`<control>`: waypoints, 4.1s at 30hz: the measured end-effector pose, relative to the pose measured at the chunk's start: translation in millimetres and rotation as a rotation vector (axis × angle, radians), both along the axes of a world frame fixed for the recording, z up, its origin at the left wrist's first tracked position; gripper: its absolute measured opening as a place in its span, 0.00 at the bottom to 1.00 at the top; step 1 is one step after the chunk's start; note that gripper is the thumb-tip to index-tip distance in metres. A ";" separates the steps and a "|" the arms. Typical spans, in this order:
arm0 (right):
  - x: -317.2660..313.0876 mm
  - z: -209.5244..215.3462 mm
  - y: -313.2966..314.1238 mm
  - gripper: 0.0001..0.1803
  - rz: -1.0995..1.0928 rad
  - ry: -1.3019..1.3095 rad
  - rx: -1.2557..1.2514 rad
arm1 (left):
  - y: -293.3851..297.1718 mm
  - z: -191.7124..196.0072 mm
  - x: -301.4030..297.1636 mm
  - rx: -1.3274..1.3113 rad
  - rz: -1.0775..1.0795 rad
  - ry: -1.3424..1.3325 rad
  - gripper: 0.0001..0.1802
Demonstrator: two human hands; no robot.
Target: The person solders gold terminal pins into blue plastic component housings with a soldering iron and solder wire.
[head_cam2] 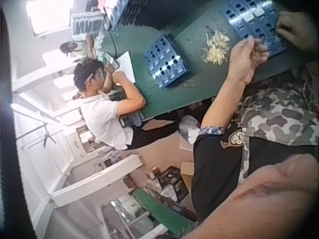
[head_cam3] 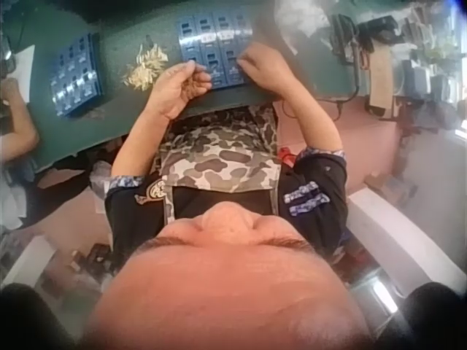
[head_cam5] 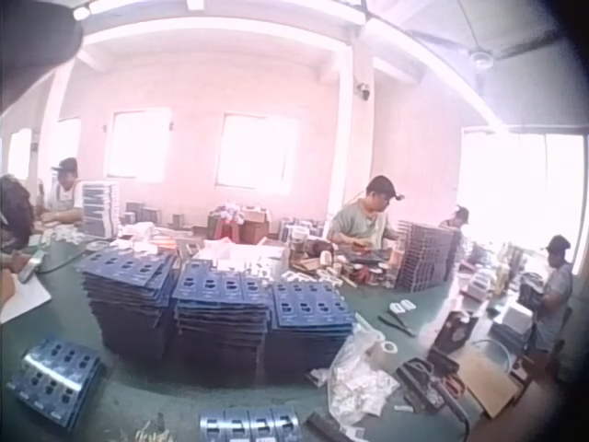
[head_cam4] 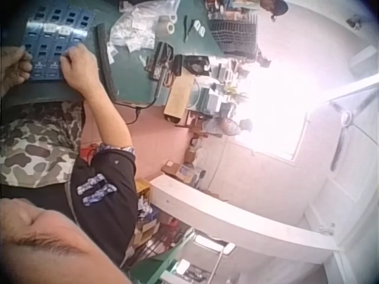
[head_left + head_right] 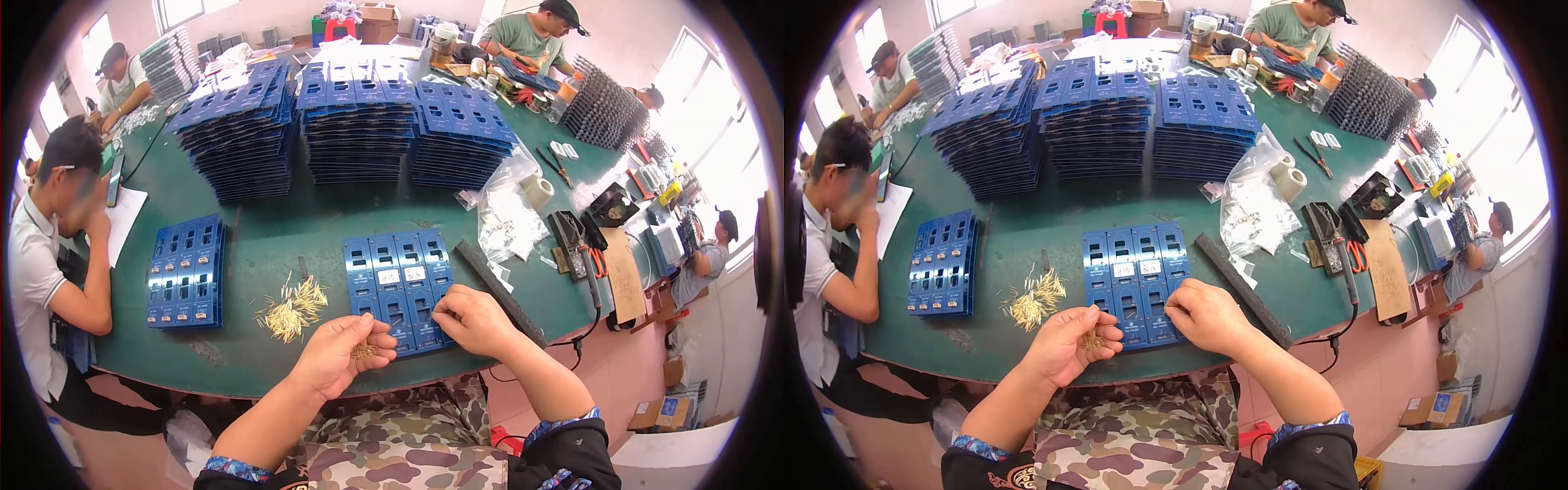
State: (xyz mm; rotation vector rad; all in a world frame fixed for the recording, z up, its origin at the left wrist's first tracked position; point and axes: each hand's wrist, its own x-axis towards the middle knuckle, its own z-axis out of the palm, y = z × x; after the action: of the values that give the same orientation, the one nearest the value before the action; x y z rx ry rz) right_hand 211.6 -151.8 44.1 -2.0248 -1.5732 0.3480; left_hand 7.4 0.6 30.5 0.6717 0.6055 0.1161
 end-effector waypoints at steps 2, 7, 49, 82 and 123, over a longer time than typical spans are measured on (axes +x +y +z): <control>-0.4 -1.1 -0.5 0.06 0.001 0.000 -0.003 | -0.3 -0.8 -0.5 -0.005 0.002 -0.004 0.17; -7.5 -2.2 -0.7 0.05 0.042 -0.187 0.045 | -0.1 -2.4 -0.9 -0.008 0.000 -0.007 0.17; -60.4 11.1 49.9 0.06 0.164 -0.239 0.426 | -10.2 5.6 4.5 -0.060 0.055 -0.090 0.19; -23.6 33.6 28.1 0.10 0.251 0.200 -0.118 | -2.1 2.1 -0.5 0.016 -0.013 -0.076 0.08; -2.0 -1.0 -0.3 0.06 0.055 -0.087 0.096 | -0.7 -8.4 -3.2 0.006 0.057 -0.036 0.10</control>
State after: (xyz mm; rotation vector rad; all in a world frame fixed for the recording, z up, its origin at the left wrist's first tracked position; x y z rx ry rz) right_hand 209.6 -152.1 43.0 -1.9501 -1.6675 0.2028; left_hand 4.2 -0.1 22.1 0.6569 0.5904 0.1823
